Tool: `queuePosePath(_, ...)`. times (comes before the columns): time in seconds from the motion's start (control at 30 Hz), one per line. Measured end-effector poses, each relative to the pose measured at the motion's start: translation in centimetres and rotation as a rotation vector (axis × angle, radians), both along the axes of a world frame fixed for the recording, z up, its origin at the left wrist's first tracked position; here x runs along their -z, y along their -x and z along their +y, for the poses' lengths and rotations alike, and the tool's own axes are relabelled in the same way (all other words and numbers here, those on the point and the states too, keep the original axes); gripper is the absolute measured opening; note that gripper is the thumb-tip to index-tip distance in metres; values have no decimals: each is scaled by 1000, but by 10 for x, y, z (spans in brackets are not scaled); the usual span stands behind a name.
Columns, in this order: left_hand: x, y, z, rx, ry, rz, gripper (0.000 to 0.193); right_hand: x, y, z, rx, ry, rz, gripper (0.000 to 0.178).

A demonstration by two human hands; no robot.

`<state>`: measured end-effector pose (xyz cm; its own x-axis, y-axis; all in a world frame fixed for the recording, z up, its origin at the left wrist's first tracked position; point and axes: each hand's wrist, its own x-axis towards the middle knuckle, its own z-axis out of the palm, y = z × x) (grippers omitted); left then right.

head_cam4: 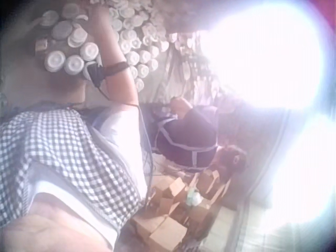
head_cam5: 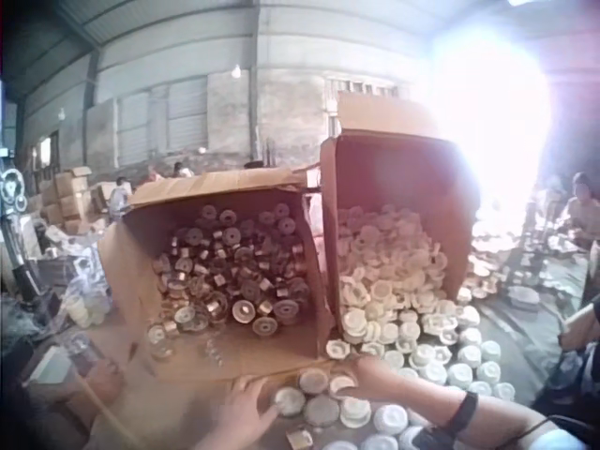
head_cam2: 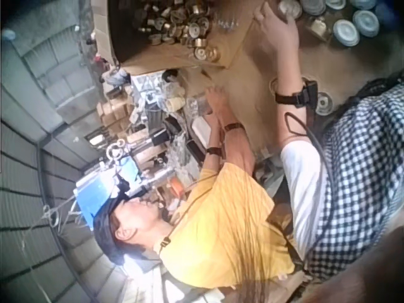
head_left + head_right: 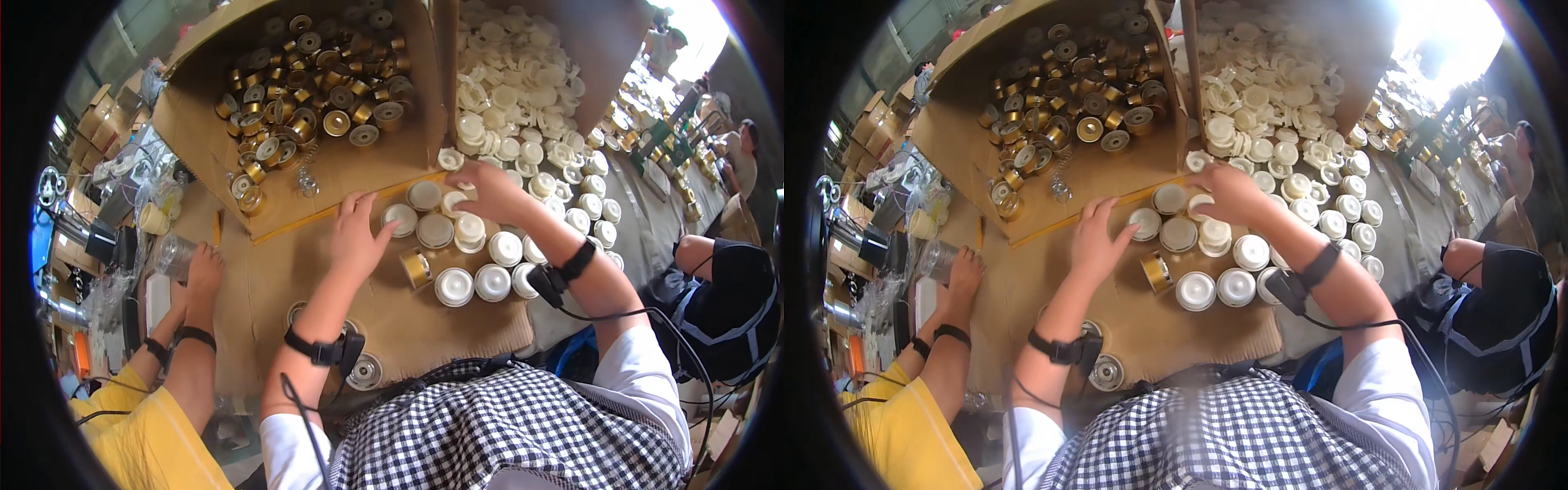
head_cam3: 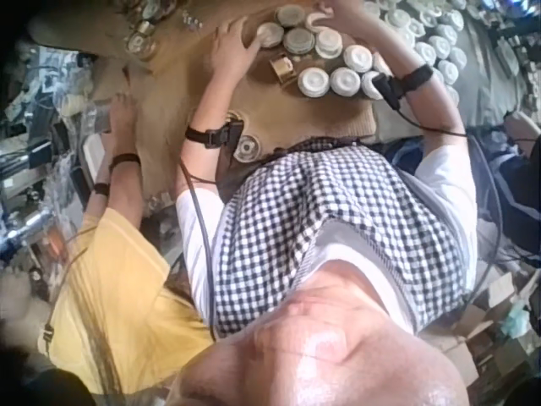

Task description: Manually assembling plastic housings with metal springs and internal components at a workstation.

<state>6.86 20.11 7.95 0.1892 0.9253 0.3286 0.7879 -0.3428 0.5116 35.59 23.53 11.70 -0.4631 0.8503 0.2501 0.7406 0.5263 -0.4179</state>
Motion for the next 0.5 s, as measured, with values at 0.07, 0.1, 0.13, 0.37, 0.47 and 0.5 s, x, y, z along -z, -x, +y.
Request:
queuePosePath(0.07, -27, -10, -28, 158, 68, -21, 59, -4, -16, -21, 67, 186, -159, 49)
queuePosePath(0.1, -25, -12, -38, 152, 74, -19, 59, 0, -20, -25, 36, 159, -164, 51)
queuePosePath(0.13, -22, -13, -48, 329, 128, 85, 57, 4, -20, -25, 30, 165, -161, 51)
queuePosePath(0.37, 3, -3, -69, 375, 296, 20, 45, 32, -6, -13, 34, 240, -297, 53)
queuePosePath(0.47, 13, 32, -69, 237, 261, -174, 40, 42, -13, -11, 37, 170, -324, 53)
queuePosePath(0.5, 13, 43, -62, 156, 361, -274, 40, 44, -17, -9, 37, 106, -290, 53)
